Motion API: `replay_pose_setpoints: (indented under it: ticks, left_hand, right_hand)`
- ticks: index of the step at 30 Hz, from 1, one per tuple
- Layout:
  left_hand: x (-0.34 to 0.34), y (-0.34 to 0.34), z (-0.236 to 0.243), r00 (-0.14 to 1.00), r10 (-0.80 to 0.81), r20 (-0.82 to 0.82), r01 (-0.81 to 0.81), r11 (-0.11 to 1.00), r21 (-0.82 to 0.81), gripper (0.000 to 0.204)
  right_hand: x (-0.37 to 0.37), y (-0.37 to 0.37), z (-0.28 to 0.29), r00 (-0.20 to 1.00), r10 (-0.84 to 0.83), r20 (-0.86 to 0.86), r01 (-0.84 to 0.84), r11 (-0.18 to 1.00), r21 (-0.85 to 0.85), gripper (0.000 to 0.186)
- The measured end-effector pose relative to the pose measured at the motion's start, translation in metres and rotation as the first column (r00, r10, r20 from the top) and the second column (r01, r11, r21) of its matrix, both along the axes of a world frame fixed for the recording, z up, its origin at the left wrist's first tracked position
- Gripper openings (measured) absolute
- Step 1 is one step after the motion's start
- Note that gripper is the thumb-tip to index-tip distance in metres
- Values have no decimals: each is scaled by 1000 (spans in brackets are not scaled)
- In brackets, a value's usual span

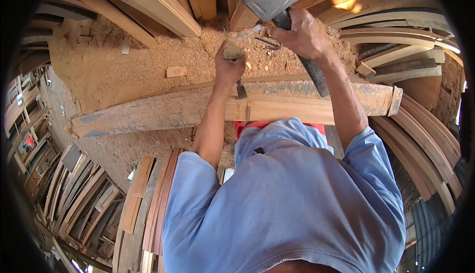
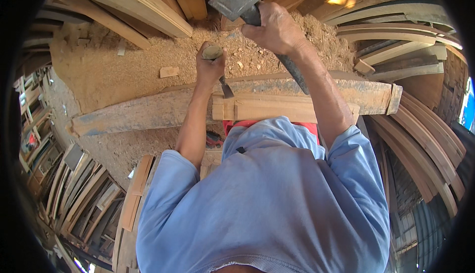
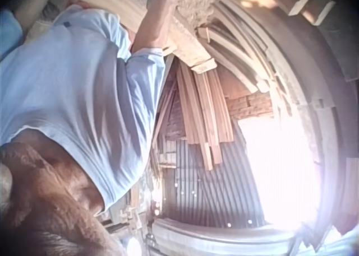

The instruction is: The person uses a chisel and mallet to carve a wooden plank, then smooths it with an electric sander. They measure and mark the plank with a tape measure and square, preparing it for further processing.

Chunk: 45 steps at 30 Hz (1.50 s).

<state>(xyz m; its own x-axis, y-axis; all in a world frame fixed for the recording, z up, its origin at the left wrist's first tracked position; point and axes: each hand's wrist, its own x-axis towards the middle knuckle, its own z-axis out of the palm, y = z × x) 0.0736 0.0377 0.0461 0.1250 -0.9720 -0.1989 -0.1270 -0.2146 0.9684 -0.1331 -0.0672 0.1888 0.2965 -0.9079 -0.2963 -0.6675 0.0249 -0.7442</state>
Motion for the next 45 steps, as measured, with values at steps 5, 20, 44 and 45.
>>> replay_pose_setpoints:
  ticks: [5, 20, 44, 45]
  left_hand:
    - [-3, -2, -3, 998, -43, -50, 43, 999, 5, 20]
    - [-13, 15, -18, 990, -85, 114, 68, 987, 148, 18]
    - [-8, 39, 1, 976, -74, 202, 75, 997, 7, 22]
    - [-7, 39, -2, 976, -84, 199, 79, 996, 33, 21]
  right_hand:
    - [-7, -12, -3, 999, -19, 33, 18, 1000, 16, 35]
    - [23, 23, -55, 884, 357, -302, -331, 934, 136, 32]
    - [27, 15, -46, 994, 56, -93, -45, 991, 125, 31]
    - [30, 19, -52, 993, 40, -109, -22, 986, 166, 31]
